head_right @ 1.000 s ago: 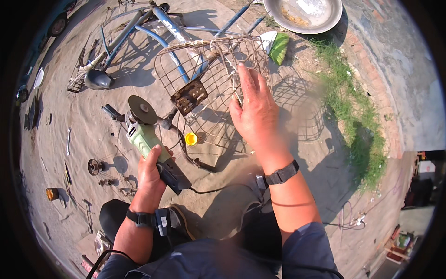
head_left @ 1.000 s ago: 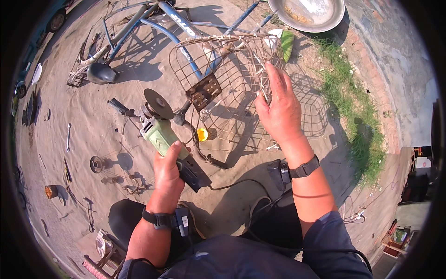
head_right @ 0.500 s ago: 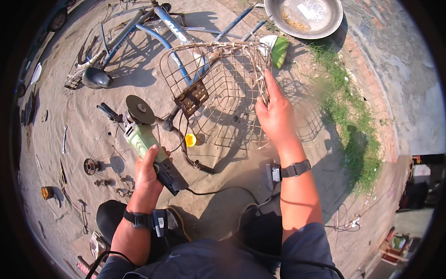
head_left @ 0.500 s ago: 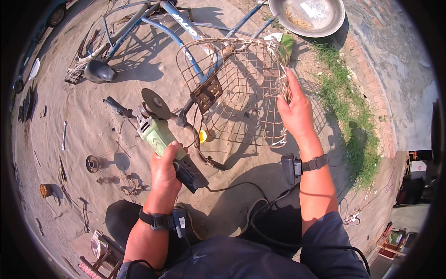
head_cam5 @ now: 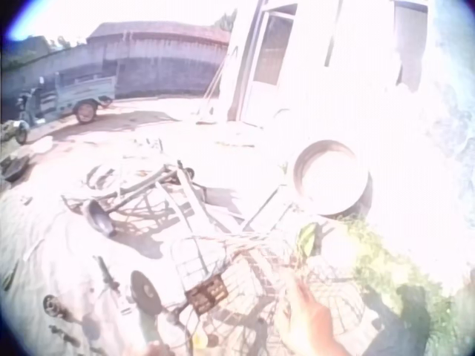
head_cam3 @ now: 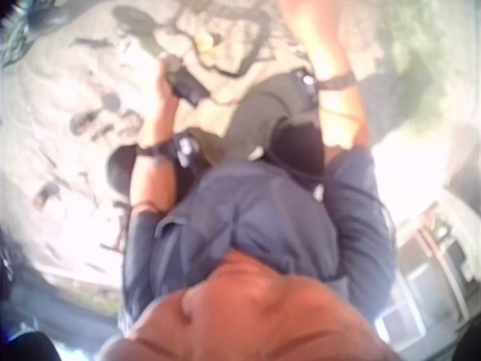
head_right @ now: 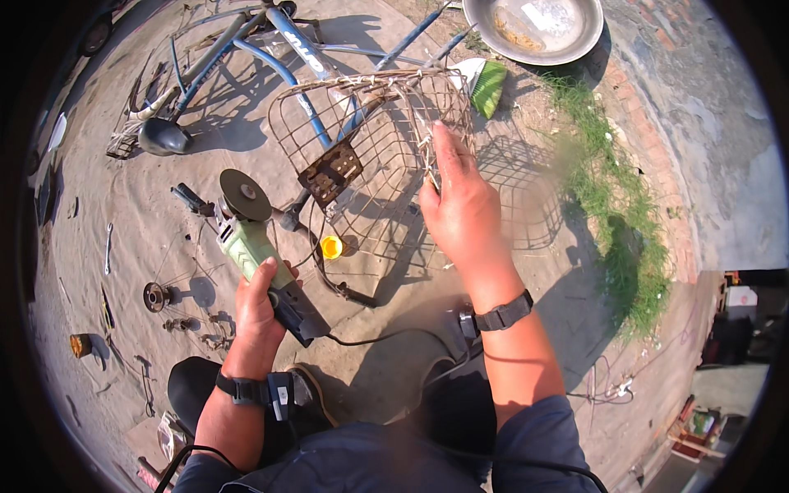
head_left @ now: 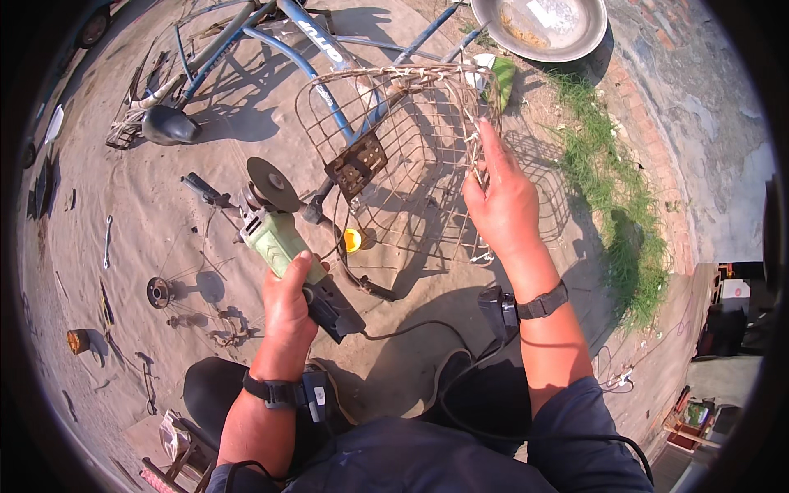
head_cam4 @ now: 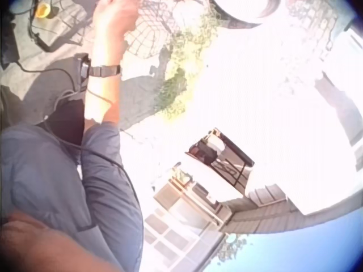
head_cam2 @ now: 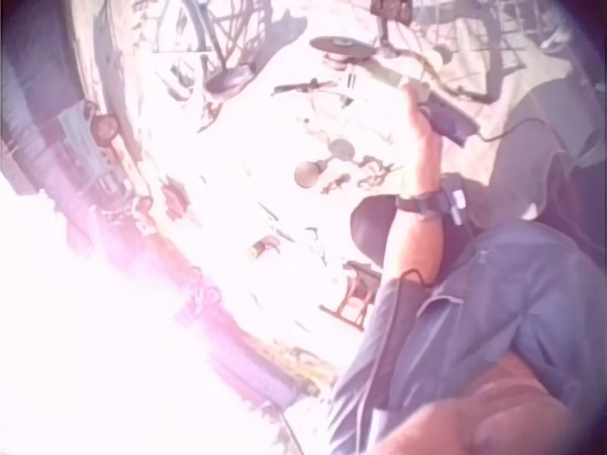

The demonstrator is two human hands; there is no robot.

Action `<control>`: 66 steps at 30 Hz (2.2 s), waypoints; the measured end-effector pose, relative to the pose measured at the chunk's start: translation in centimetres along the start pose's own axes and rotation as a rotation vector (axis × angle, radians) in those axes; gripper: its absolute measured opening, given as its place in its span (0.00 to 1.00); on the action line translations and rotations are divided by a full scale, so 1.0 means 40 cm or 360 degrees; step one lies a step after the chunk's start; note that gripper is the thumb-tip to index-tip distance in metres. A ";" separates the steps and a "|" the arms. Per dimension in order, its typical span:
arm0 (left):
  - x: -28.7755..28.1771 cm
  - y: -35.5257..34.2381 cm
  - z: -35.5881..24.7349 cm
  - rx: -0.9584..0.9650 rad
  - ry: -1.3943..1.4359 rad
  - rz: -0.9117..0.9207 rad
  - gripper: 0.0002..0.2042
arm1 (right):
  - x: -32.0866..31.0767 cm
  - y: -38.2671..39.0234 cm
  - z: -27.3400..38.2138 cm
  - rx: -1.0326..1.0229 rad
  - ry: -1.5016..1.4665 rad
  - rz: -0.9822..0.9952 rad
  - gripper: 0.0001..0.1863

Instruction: The person uses a screwdriver to loosen a bolt on a bicycle basket attached to the handlebars. They then use an angle grinder to cut a metal part of the basket. The person continues to use the screwdriver to adjust the basket and the grinder to cut more metal.

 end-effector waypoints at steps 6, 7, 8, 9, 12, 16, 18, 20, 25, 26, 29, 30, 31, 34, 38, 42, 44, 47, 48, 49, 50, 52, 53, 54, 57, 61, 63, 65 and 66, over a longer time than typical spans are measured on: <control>0.009 -0.003 0.001 -0.0023 -0.0014 0.0000 0.15 | 0.022 -0.023 0.045 -0.0091 0.0125 0.0042 0.41; 0.009 -0.002 0.001 -0.0026 -0.0018 0.0004 0.14 | 0.028 -0.032 0.057 -0.0114 0.0137 0.0074 0.40; 0.009 -0.003 0.002 -0.0026 -0.0018 0.0002 0.14 | 0.035 -0.044 0.068 -0.0138 0.0149 0.0106 0.39; 0.010 -0.003 0.004 -0.0025 -0.0017 -0.0001 0.14 | 0.044 -0.054 0.078 -0.0163 0.0161 0.0139 0.38; 0.008 -0.001 0.005 -0.0027 -0.0024 -0.0003 0.14 | 0.063 -0.063 0.099 -0.0164 0.0208 0.0201 0.36; 0.009 -0.001 0.006 -0.0042 -0.0014 -0.0016 0.14 | 0.079 -0.064 0.113 -0.0160 0.0211 0.0282 0.37; 0.001 -0.004 0.009 -0.0050 0.0010 -0.0014 0.15 | 0.084 -0.074 0.116 -0.0185 0.0240 0.0292 0.38; 0.000 -0.005 0.010 -0.0063 0.0022 -0.0020 0.15 | 0.081 -0.074 0.113 -0.0186 0.0229 0.0309 0.37; -0.011 -0.009 0.018 -0.0083 0.0029 -0.0023 0.15 | 0.081 -0.090 0.115 -0.0197 0.0221 0.0414 0.36; -0.012 -0.011 0.020 -0.0078 0.0035 -0.0018 0.15 | 0.080 -0.107 0.124 -0.0191 0.0235 0.0453 0.35; -0.011 -0.010 0.024 -0.0081 0.0027 -0.0017 0.15 | 0.107 -0.154 0.117 -0.0220 0.0265 0.0414 0.35; -0.011 -0.008 0.026 -0.0092 0.0007 -0.0023 0.15 | 0.111 -0.168 0.120 -0.0226 0.0266 0.0416 0.35; -0.010 -0.006 0.028 -0.0104 -0.0013 -0.0030 0.15 | 0.113 -0.179 0.123 -0.0231 0.0267 0.0418 0.34; -0.018 -0.004 0.042 -0.0101 -0.0043 -0.0038 0.14 | 0.114 -0.182 0.123 -0.0216 0.0234 0.0427 0.34; -0.018 0.005 0.048 -0.0176 -0.0082 -0.0041 0.14 | 0.096 -0.128 0.114 -0.0119 0.0171 0.0508 0.37; -0.017 0.010 0.074 -0.0274 -0.0082 -0.0026 0.15 | 0.102 -0.053 0.063 -0.0194 0.0142 0.0284 0.38; -0.018 0.013 0.079 -0.0309 -0.0092 -0.0031 0.15 | 0.115 -0.029 0.059 -0.0228 0.0143 0.0207 0.39; -0.017 0.016 0.081 -0.0292 -0.0105 -0.0037 0.15 | 0.120 -0.023 0.075 -0.0261 0.0104 0.0188 0.38; -0.018 0.015 0.084 -0.0276 -0.0107 -0.0042 0.15 | 0.122 -0.033 0.083 -0.0279 0.0086 0.0171 0.37; -0.019 0.015 0.087 -0.0260 -0.0110 -0.0047 0.15 | 0.122 -0.044 0.090 -0.0297 0.0068 0.0153 0.36; -0.017 0.015 0.089 -0.0264 -0.0111 -0.0044 0.15 | 0.119 -0.064 0.094 -0.0301 0.0024 0.0196 0.35; -0.014 0.016 0.091 -0.0273 -0.0115 -0.0035 0.15 | 0.103 -0.086 0.107 -0.0235 0.0016 0.0293 0.35; -0.015 0.016 0.093 -0.0280 -0.0120 -0.0031 0.15 | 0.098 -0.091 0.114 -0.0204 0.0009 0.0345 0.35; -0.017 0.016 0.094 -0.0288 -0.0125 -0.0025 0.14 | 0.091 -0.089 0.114 -0.0206 0.0006 0.0338 0.35; -0.014 0.011 0.101 -0.0309 -0.0150 0.0011 0.14 | 0.049 -0.073 0.092 -0.0192 0.0039 0.0247 0.34; -0.034 0.012 0.103 -0.0314 -0.0138 0.0015 0.14 | -0.002 0.005 0.091 -0.0071 -0.0032 -0.0048 0.22; -0.037 0.014 0.098 -0.0327 -0.0091 0.0021 0.15 | -0.010 0.075 0.110 0.0100 -0.0230 0.0056 0.18; -0.035 0.016 0.090 -0.0323 -0.0044 0.0039 0.16 | 0.035 0.162 0.145 0.0570 -0.0759 0.0719 0.15; -0.011 0.012 0.090 -0.0323 -0.0016 0.0088 0.16 | 0.060 0.223 0.152 0.0663 -0.1045 0.0898 0.17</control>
Point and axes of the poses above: each hand's wrist, its own y-axis away from the middle knuckle, its own x-axis out of the palm, z = x × y, the point moved 2 cm from there along -y, towards the middle knuckle, and after that the axes turned 7 degrees about z, right-handed, at the moved point
